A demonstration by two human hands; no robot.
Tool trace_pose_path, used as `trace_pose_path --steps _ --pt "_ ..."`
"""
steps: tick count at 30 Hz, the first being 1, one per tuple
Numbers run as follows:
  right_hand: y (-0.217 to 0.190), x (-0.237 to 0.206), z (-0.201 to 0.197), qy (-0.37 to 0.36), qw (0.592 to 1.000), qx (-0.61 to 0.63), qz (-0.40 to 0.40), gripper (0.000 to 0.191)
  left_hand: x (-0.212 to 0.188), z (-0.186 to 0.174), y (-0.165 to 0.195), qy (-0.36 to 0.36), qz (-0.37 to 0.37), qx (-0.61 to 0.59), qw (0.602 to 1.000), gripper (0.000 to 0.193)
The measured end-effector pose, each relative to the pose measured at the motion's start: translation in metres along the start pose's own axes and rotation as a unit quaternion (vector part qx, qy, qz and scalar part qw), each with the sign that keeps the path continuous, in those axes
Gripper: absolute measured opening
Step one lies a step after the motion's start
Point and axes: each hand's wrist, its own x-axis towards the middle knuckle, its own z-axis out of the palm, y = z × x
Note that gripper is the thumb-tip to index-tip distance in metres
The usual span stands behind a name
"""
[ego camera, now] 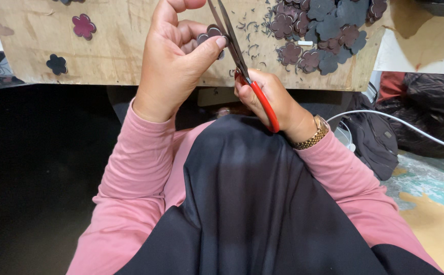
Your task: The person sits at a workbench and uses red-handled scissors to trim the edges of small flower-shaped fabric pieces, rotating each piece in their left hand while cutting around the petals, then sets the trimmed piece on the table among a pile of similar pieces and picks up the next one.
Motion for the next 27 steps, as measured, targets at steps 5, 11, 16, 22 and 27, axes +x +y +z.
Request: trace_pose_path --steps 5,11,16,22,27 --pt "0.0022 0.0003 0.0010 0.003 1.000 0.010 -0.002 0.058 -0.0017 0.0011 0.0044 0.017 -0.036 0.048 0.998 0.049" --pt "0.0024 -0.0006 0.0003 0.004 1.000 0.007 0.005 0.054 -0.0008 -0.0005 0.0040 0.010 -0.034 0.024 0.999 0.051" --pt "0.0038 0.0006 0.0018 0.006 1.000 0.011 0.010 0.050 -0.0012 -0.0020 0.0022 0.016 -0.039 0.012 0.999 0.051" --pt "0.0043 0.0001 0.0021 0.006 1.000 0.016 0.021 0.050 -0.0004 -0.0029 0.0012 0.020 -0.036 0.003 0.999 0.049" --pt "0.0032 -0.0008 -0.0003 -0.013 1.000 0.015 -0.005 0.056 -0.0003 -0.0025 0.0015 0.005 -0.023 -0.013 1.000 0.049"
